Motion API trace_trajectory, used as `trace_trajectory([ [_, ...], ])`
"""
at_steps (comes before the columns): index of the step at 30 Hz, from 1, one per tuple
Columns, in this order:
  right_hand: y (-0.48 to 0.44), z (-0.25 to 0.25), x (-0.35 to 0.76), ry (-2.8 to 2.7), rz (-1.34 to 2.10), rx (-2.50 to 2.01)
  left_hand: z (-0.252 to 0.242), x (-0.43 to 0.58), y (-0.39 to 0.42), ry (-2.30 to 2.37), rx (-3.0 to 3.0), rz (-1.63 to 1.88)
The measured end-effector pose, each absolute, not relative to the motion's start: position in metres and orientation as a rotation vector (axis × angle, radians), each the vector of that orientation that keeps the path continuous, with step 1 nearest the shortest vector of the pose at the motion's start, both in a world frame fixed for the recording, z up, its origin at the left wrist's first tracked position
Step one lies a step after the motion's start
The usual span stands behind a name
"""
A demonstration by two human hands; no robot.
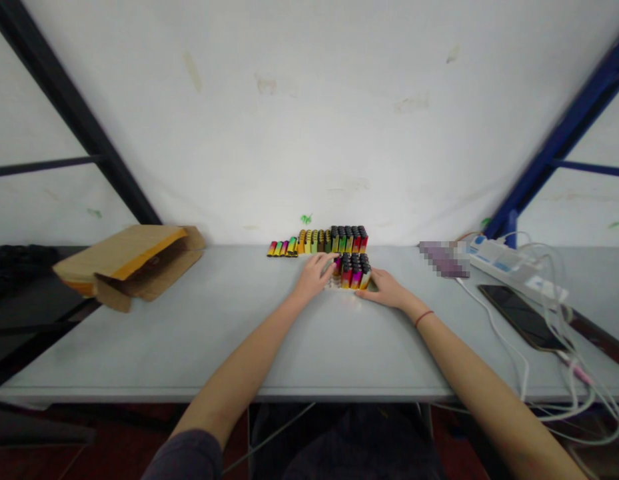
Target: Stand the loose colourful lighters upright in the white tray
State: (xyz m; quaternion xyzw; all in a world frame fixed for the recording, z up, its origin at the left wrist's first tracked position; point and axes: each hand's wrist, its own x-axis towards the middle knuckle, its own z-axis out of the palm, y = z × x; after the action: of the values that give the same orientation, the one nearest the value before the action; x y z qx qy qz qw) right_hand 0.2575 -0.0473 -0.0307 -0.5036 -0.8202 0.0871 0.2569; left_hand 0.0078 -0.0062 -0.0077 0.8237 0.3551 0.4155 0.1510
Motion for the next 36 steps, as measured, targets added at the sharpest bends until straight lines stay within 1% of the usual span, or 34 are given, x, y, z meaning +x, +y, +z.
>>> trace_trajectory([
  [3, -0.048, -0.030, 0.257, -2.227, 0.241, -1.370, -0.001, -0.003, 0.002, 1.164, 2.485, 1.198],
  [6, -0.047, -0.029, 0.257, -2.243, 0.237, -1.383, 0.004, -0.028, 0.016, 1.560, 2.410, 1.204],
  [9, -0.047, -0.029, 0.257, -2.251, 0.235, -1.388, 0.003, -0.059, 0.027, 1.998, 2.252, 0.966],
  [11, -0.048, -0.029, 0.257, -2.255, 0.235, -1.390, -0.001, -0.074, 0.031, 2.125, 2.197, 0.784],
  [14, -0.048, -0.029, 0.257, -2.243, 0.235, -1.389, -0.007, -0.082, 0.035, 2.096, 2.246, 0.549],
  [17, -0.048, -0.029, 0.257, -2.228, 0.244, -1.366, -0.009, -0.080, 0.036, 2.042, 2.281, 0.438],
  [22, -0.048, -0.030, 0.257, -2.222, 0.249, -1.368, 0.001, -0.078, 0.033, 2.080, 2.232, 0.454],
  [26, -0.047, -0.031, 0.258, -2.225, 0.247, -1.372, 0.011, -0.083, 0.028, 2.205, 2.128, 0.458],
  [29, -0.047, -0.030, 0.258, -2.240, 0.250, -1.373, 0.010, -0.085, 0.025, 2.290, 2.105, 0.515],
  [31, -0.047, -0.029, 0.258, -2.245, 0.252, -1.373, 0.005, -0.087, 0.026, 2.268, 2.154, 0.537],
  [36, -0.049, -0.028, 0.256, -2.243, 0.233, -1.384, -0.007, -0.088, 0.034, 2.177, 2.133, 0.356],
])
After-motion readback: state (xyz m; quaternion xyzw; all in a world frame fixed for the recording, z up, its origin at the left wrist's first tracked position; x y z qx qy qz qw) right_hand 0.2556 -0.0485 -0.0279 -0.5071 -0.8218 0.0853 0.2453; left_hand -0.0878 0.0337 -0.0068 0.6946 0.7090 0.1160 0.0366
